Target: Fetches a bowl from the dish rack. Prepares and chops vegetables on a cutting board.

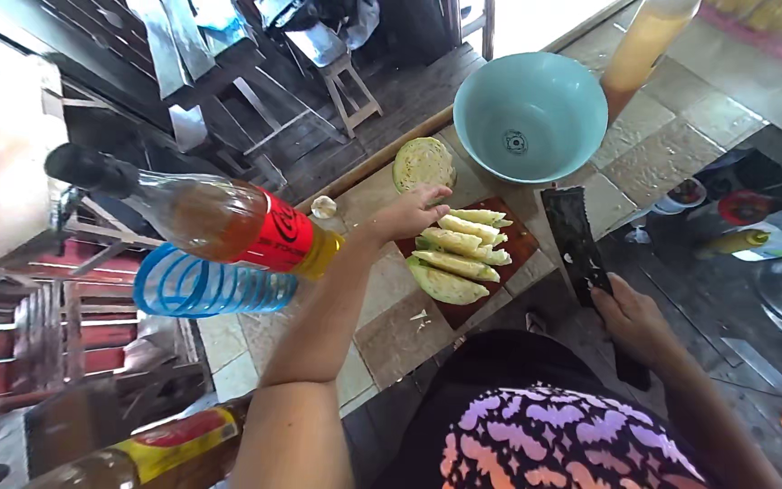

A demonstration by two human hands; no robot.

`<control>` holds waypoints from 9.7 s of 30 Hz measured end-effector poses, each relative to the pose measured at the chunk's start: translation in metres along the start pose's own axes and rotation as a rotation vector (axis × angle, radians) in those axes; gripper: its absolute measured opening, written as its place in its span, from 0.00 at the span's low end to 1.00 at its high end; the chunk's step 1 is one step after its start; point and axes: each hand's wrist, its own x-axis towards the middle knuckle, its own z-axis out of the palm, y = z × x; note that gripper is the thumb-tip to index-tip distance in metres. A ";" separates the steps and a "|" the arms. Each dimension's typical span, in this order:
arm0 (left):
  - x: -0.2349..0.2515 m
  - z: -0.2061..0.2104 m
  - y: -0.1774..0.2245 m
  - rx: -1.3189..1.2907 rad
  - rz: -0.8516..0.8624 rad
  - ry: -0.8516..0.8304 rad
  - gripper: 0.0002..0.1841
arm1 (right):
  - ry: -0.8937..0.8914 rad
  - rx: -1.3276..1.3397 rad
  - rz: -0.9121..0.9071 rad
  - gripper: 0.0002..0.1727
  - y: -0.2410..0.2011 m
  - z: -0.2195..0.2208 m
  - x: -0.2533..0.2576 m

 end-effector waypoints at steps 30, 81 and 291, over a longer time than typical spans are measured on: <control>0.070 0.019 0.023 0.006 0.028 -0.174 0.18 | -0.467 0.125 0.081 0.20 -0.038 -0.033 0.074; -0.039 0.092 0.041 0.457 -0.197 0.081 0.68 | -0.360 -0.450 0.067 0.17 -0.106 0.014 0.042; -0.021 0.155 0.106 -0.167 -1.099 0.720 0.68 | -0.808 -1.058 -0.571 0.14 -0.180 -0.019 0.097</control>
